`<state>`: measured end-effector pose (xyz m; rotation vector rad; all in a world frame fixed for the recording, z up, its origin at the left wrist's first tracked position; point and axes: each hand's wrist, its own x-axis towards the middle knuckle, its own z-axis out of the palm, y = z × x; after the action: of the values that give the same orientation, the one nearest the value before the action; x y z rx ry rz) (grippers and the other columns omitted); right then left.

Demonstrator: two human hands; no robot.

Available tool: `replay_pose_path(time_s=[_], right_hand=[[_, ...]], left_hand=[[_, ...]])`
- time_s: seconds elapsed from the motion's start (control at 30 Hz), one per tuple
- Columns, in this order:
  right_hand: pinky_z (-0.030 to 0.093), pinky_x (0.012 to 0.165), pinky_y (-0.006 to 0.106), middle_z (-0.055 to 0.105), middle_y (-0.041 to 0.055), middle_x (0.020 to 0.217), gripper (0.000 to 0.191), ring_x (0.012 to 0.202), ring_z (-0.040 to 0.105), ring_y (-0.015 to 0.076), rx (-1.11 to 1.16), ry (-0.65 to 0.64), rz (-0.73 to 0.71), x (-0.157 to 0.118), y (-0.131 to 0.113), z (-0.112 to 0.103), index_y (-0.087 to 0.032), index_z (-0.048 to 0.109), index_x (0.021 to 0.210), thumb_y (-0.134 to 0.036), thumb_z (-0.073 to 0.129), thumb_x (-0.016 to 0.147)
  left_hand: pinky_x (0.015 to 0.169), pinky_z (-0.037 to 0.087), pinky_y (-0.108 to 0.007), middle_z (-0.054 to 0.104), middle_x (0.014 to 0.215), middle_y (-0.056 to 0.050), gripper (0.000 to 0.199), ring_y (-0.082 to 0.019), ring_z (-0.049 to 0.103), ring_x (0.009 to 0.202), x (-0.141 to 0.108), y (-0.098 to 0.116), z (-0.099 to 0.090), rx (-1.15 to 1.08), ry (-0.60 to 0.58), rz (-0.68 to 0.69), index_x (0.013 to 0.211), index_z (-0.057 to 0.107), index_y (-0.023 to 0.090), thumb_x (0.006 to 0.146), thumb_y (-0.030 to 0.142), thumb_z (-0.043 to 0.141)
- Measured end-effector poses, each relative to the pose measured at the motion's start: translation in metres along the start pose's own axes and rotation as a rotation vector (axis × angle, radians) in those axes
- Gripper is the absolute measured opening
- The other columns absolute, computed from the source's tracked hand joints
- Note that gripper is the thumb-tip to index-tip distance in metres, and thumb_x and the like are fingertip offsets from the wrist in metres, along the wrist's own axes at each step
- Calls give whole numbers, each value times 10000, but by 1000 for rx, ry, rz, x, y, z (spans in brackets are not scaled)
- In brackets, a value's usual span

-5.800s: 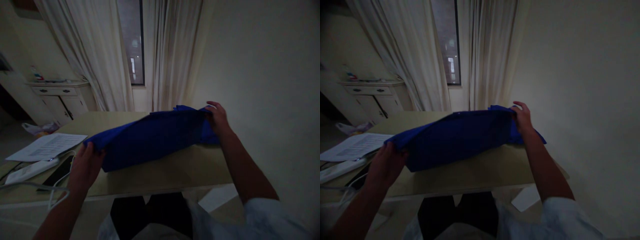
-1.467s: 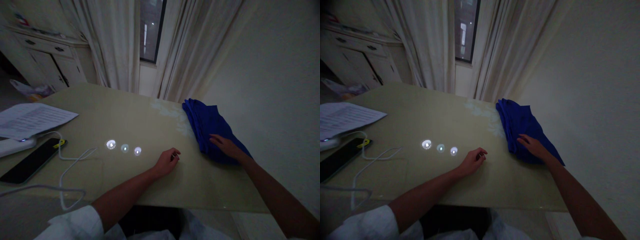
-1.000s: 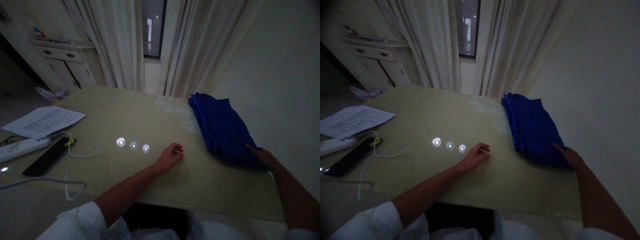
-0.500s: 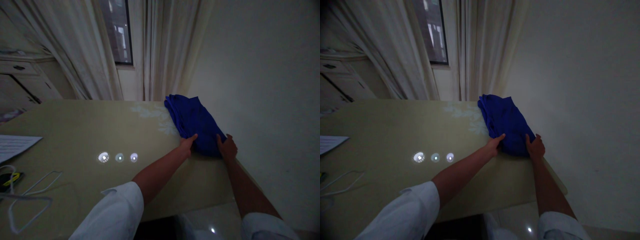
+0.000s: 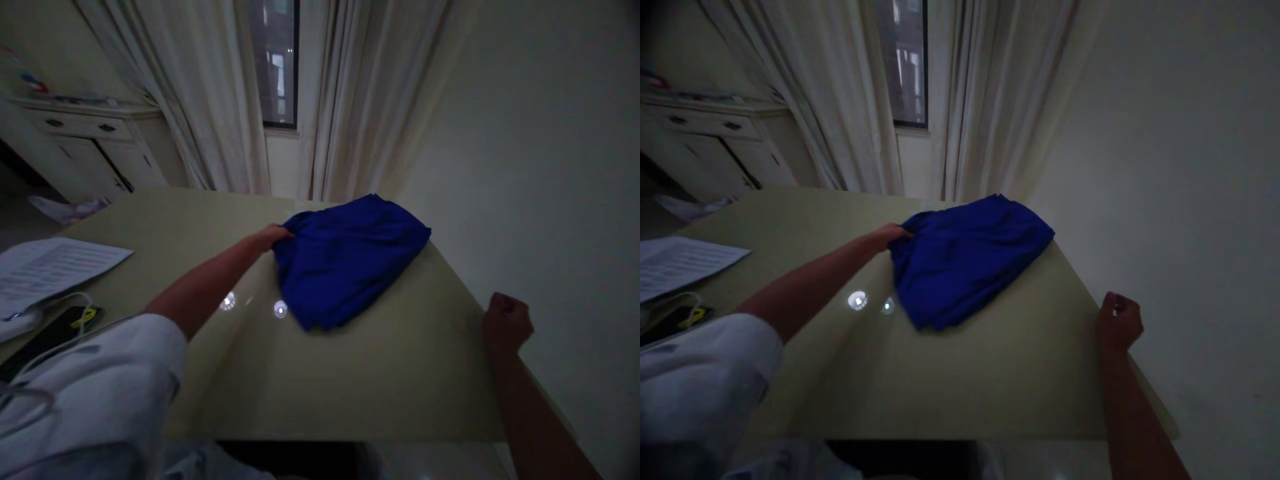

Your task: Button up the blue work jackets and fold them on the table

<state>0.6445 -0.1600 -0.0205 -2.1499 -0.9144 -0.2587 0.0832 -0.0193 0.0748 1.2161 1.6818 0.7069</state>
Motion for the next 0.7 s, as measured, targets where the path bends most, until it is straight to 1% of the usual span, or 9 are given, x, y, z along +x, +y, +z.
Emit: replay_pose_path(time_s=[0.07, 0.13, 0.17, 0.23, 0.3, 0.37, 0.47, 0.57, 0.7], right_hand=[[497, 979, 422, 727, 202, 1110, 543, 1009, 681, 333, -6, -35, -47, -1, -6, 2, -109, 656, 1207, -532, 440, 944], [497, 961, 427, 728, 195, 1111, 552, 1013, 671, 328, -60, -120, -133, -3, -12, 4, -114, 649, 1217, -543, 444, 937], [499, 947, 434, 725, 196, 1120, 562, 1026, 664, 334, -105, -180, -172, -3, -15, 4, -117, 651, 1216, -556, 448, 930], [506, 917, 447, 716, 205, 1150, 596, 1061, 649, 352, -203, -283, -210, -3, -18, 6, -120, 660, 1211, -591, 437, 923], [512, 895, 456, 705, 219, 1181, 639, 1088, 643, 370, -281, -329, -214, -2, -18, 7, -116, 667, 1218, -620, 400, 928], [516, 882, 464, 699, 231, 1197, 662, 1099, 647, 382, -321, -340, -209, 0, -16, 9, -112, 670, 1222, -628, 372, 935], [524, 877, 483, 701, 243, 1181, 648, 1092, 658, 401, -333, -348, -235, 2, -10, 11, -115, 683, 1193, -618, 363, 939], [535, 883, 507, 711, 240, 1110, 607, 1044, 679, 413, -321, -354, -244, 4, -5, 12, -141, 697, 1126, -600, 350, 932], [550, 891, 523, 707, 225, 1089, 593, 1034, 689, 419, -297, -329, -241, 6, 0, 14, -201, 690, 1066, -634, 318, 906]], left_hand=[[978, 553, -536, 687, 1280, -303, 465, -405, 682, 1179, 8, -7, -64, 378, 318, 25, 1273, 627, -14, 838, 138, 689], [1167, 367, -614, 420, 1574, -347, 690, -464, 419, 1466, 8, -16, -90, 524, 512, 94, 1493, 428, -40, 875, 156, 664], [1221, 281, -614, 315, 1654, -308, 749, -449, 308, 1533, 4, -22, -88, 581, 546, 150, 1560, 359, 8, 902, 200, 660], [1269, 187, -588, 287, 1709, -187, 748, -389, 245, 1574, -13, -35, -56, 654, 435, 301, 1606, 358, 150, 948, 341, 658], [1255, 186, -639, 362, 1683, -162, 734, -383, 287, 1561, -36, -49, -5, 777, 129, 565, 1621, 362, 218, 989, 517, 584], [1229, 55, -741, 243, 1740, -127, 939, -434, 163, 1594, -56, -63, 46, 839, -40, 868, 1659, 276, 335, 879, 672, 677], [1182, -47, -802, 201, 1754, -105, 909, -476, 126, 1593, -63, -78, 88, 844, -66, 1052, 1628, 336, 422, 844, 617, 753], [1203, 13, -784, 288, 1727, -102, 620, -430, 231, 1579, -38, -87, 83, 888, -33, 1017, 1564, 468, 409, 970, 409, 645], [1245, 74, -714, 325, 1715, -87, 579, -357, 293, 1569, 11, -92, 34, 1023, -29, 1038, 1548, 496, 383, 989, 245, 554]])
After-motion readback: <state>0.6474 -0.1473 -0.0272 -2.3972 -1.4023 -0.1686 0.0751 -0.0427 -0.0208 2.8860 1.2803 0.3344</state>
